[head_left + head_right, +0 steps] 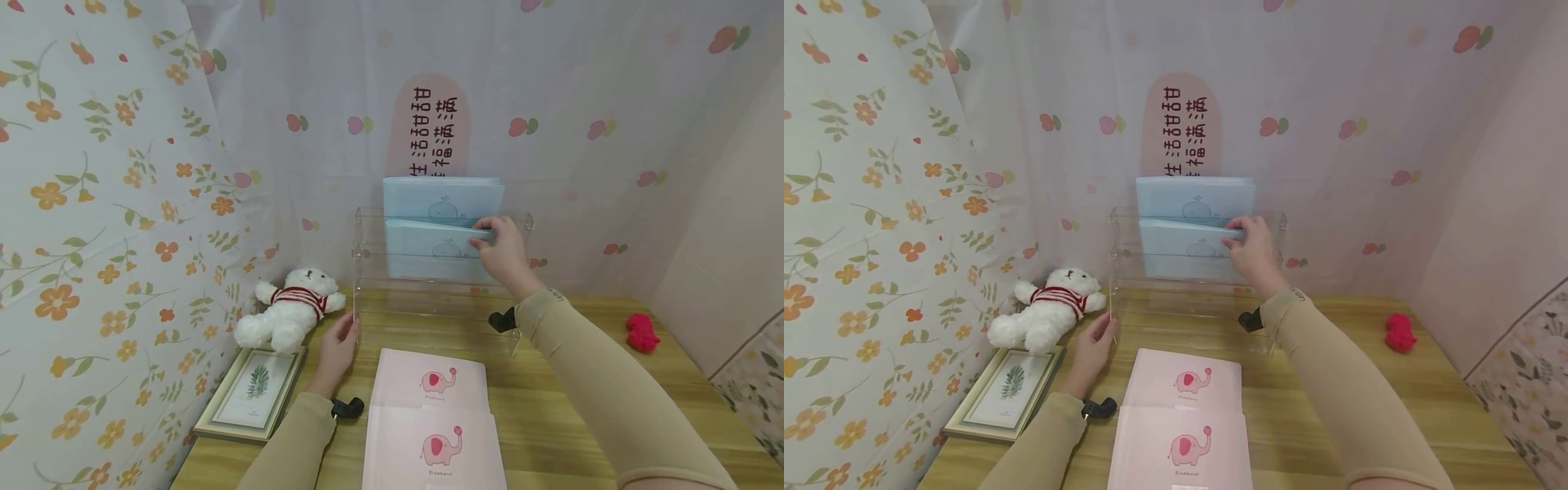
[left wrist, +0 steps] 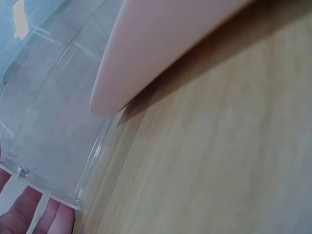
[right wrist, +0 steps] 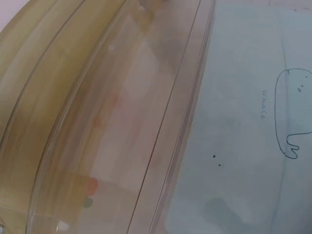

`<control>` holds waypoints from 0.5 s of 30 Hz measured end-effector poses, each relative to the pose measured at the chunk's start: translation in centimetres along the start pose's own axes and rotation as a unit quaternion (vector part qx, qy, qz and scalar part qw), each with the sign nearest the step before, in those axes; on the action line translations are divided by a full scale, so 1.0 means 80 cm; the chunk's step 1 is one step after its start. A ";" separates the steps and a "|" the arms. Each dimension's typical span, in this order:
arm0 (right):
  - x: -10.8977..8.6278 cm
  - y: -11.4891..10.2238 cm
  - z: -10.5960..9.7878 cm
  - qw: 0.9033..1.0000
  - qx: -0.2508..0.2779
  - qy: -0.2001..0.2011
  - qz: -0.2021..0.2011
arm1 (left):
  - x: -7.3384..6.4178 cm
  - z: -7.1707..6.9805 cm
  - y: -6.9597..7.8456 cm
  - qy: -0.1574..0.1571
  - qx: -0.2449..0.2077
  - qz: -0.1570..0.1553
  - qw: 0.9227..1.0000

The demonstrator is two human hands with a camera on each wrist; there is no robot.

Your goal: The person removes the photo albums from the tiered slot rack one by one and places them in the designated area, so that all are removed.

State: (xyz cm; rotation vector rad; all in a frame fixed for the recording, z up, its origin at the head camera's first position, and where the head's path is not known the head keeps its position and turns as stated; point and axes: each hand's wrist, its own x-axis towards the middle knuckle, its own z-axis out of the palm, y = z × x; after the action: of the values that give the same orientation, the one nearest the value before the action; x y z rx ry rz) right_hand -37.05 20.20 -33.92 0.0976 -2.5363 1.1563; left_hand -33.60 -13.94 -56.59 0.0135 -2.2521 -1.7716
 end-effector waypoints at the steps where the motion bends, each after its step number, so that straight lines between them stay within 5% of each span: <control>1: 0.000 0.000 0.001 1.000 -0.001 0.002 0.000 | 0.000 0.000 0.000 0.001 0.001 0.002 1.000; 15: -0.007 -0.018 -0.013 0.998 0.009 0.054 -0.035 | 0.000 -0.002 -0.001 -0.005 0.001 0.006 1.000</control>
State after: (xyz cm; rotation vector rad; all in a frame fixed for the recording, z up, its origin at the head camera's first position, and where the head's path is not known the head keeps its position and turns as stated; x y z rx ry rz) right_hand -35.94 19.98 -32.44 0.1236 -2.4099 1.1271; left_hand -33.54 -14.12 -56.64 -0.0085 -2.2566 -1.7675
